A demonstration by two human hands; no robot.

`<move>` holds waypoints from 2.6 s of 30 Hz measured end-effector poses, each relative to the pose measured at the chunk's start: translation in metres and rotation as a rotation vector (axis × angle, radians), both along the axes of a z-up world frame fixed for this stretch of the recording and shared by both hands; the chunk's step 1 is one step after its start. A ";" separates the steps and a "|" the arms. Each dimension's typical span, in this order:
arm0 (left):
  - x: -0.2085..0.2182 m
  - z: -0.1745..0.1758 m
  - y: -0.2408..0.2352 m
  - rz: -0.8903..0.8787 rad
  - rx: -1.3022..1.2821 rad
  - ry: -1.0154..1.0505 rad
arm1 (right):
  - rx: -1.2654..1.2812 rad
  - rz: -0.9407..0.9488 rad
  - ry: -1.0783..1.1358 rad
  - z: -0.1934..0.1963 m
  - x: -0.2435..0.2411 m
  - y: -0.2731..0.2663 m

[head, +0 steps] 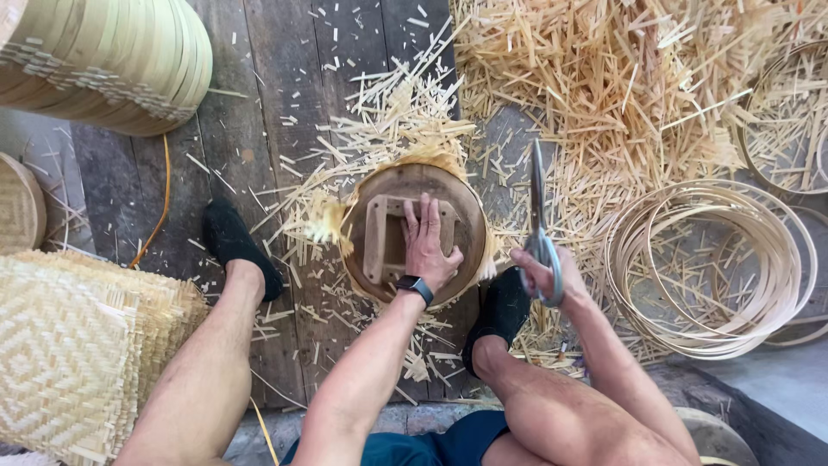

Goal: The person sits on the floor and repeatedly places a woven mat over a circular bamboo frame, then uses shears to trim the excess matting flush with the frame edge. The finished pieces are stacked nearby.

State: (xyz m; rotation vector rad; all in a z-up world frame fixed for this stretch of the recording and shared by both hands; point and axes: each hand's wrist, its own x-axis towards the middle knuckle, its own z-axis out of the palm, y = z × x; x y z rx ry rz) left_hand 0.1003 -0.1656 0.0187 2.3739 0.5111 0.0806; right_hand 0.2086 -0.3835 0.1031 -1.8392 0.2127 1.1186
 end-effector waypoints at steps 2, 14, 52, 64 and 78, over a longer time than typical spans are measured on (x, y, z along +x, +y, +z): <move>-0.005 -0.002 0.004 -0.120 -0.025 0.059 | -0.388 0.190 -0.142 -0.010 0.011 -0.005; -0.009 0.001 0.008 -0.126 -0.009 0.037 | -0.701 0.849 -0.521 -0.077 0.033 0.014; -0.032 0.021 0.061 -0.830 0.518 0.316 | -0.604 1.038 -0.757 -0.095 0.077 0.031; 0.005 0.020 0.014 -0.115 0.263 0.599 | -0.554 0.958 -0.663 -0.082 0.083 0.056; -0.018 0.028 0.037 -0.362 0.140 0.390 | -0.651 1.031 -0.548 -0.088 0.074 0.057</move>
